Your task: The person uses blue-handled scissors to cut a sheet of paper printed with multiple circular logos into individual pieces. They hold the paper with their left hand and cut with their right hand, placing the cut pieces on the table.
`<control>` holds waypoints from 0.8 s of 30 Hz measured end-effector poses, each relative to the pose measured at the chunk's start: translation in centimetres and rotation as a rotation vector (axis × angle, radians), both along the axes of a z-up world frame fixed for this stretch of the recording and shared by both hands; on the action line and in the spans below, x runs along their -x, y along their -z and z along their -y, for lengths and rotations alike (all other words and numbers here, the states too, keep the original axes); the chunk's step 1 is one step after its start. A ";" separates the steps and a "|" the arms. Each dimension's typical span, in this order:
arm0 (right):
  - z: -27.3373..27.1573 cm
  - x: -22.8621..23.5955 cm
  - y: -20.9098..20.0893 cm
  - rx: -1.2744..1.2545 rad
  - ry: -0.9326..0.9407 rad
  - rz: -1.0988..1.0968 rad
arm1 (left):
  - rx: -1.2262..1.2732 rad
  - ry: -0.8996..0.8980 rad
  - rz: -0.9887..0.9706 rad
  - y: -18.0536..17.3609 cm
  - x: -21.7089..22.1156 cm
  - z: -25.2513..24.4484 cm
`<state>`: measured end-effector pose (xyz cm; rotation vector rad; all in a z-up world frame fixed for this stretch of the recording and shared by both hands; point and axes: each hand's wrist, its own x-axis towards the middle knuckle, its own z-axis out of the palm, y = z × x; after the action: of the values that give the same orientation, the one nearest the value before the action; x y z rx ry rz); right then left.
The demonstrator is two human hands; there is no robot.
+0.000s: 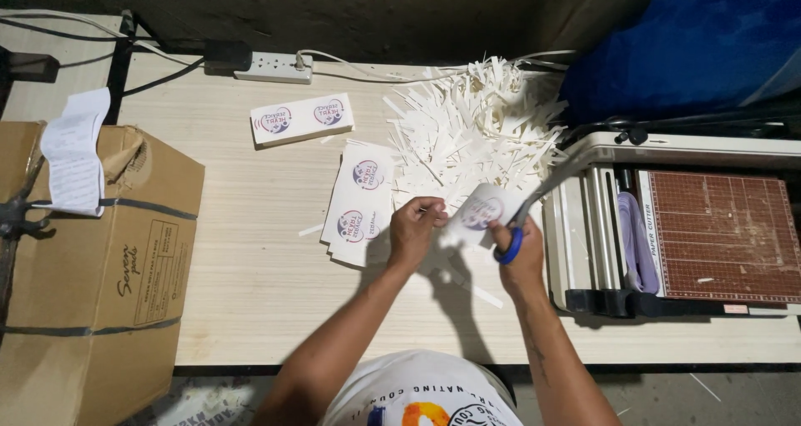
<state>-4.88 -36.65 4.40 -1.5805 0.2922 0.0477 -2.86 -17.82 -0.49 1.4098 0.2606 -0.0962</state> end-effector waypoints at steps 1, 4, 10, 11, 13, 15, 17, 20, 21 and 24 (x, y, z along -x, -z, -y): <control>0.4 -0.1 -0.2 0.001 0.001 0.001 | 0.001 0.001 0.001 1.8 -0.3 0.0; 1.1 -0.4 -1.6 -0.043 0.065 0.129 | -0.503 0.019 0.259 6.1 -0.4 0.2; 1.9 -0.5 -1.5 -0.295 0.165 0.206 | -0.376 0.432 -0.051 -4.4 2.4 0.1; 2.4 -0.4 -0.3 -0.422 0.112 0.194 | -0.229 0.514 -0.056 -4.5 2.8 0.3; 2.0 0.1 -0.3 -0.551 0.053 0.179 | -0.081 0.588 -0.064 -3.3 3.6 0.4; 0.6 0.7 -2.9 -0.614 0.058 0.006 | 0.079 0.619 0.193 -1.0 3.8 0.9; 0.1 0.8 -3.8 -0.554 0.023 0.030 | 0.124 0.542 0.281 -2.2 3.7 0.3; -2.5 0.7 -7.6 -0.424 -0.025 0.025 | 0.186 0.387 0.410 -5.2 4.1 -0.9; -3.6 0.5 -9.2 -0.353 -0.034 -0.002 | 0.203 0.314 0.451 -6.3 4.3 -1.4; -2.7 0.2 -6.2 -0.096 -0.122 -0.008 | 0.115 0.241 0.307 -7.7 4.9 -1.7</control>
<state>-5.07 -33.97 10.56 -1.5019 0.1969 0.1602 -7.71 -16.15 7.23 1.3162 -0.1672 -0.0897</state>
